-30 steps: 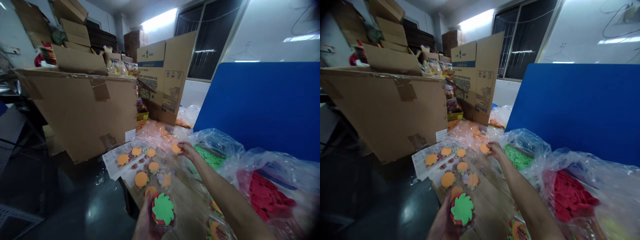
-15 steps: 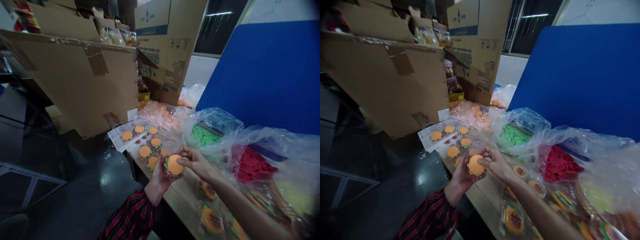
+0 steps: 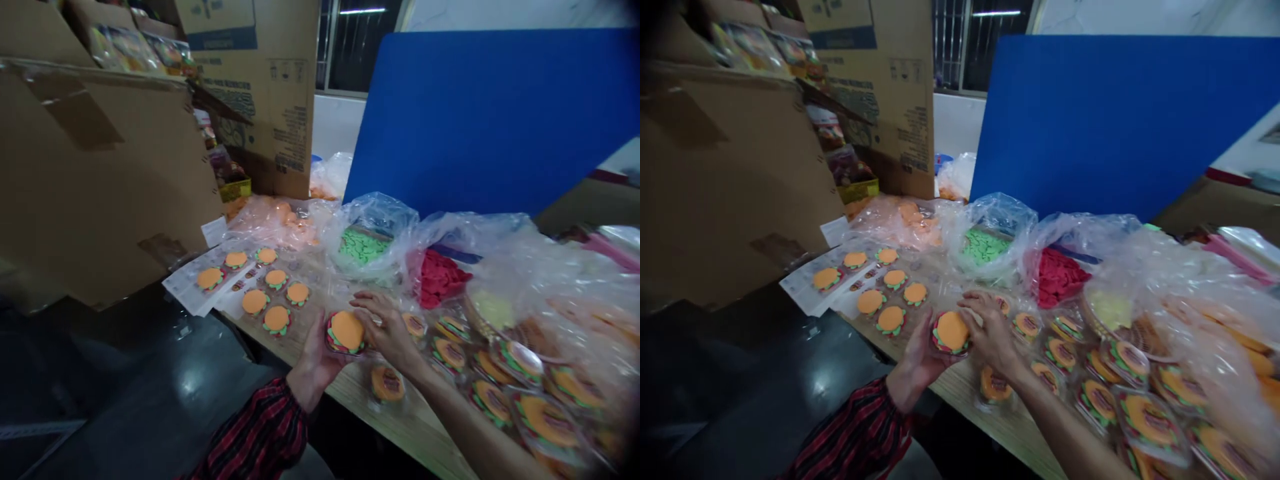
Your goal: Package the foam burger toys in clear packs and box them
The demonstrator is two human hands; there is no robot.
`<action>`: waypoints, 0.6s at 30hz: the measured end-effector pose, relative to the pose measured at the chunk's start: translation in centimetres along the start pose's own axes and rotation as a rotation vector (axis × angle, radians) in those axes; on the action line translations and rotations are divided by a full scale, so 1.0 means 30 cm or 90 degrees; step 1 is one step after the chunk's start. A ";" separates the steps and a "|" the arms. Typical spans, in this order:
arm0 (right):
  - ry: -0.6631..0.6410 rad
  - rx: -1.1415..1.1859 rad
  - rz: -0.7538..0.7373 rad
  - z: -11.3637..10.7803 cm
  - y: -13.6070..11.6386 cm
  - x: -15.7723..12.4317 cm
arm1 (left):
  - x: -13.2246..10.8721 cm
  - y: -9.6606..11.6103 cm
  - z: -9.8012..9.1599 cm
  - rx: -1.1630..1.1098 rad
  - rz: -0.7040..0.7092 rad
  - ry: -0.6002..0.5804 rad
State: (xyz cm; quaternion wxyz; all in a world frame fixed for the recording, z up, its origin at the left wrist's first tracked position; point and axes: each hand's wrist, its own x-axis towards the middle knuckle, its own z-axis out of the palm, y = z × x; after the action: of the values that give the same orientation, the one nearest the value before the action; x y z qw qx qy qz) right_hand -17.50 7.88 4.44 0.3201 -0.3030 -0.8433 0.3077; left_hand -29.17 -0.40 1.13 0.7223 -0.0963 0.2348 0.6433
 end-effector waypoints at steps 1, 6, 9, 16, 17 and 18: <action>0.046 0.011 0.018 -0.021 0.012 -0.007 | -0.002 -0.010 0.008 -0.001 -0.012 -0.001; 0.154 0.075 0.133 -0.128 0.086 -0.023 | -0.026 -0.071 0.048 0.026 -0.084 -0.006; 0.104 0.143 0.161 -0.144 0.112 -0.025 | -0.063 -0.109 0.045 0.025 -0.093 -0.017; 0.015 0.280 0.239 0.008 0.123 -0.035 | -0.188 -0.102 -0.003 0.010 0.077 0.009; -0.006 0.246 0.226 0.029 0.124 -0.039 | -0.201 -0.096 -0.006 0.021 0.093 0.015; -0.014 0.214 0.209 0.044 0.124 -0.041 | -0.210 -0.092 -0.008 0.035 0.100 0.022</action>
State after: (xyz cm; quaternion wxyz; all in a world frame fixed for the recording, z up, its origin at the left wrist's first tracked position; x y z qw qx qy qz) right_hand -16.55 8.93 0.54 0.3024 -0.3749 -0.7231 0.4952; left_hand -26.93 -6.51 3.39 0.6680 -0.0686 0.2714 0.6895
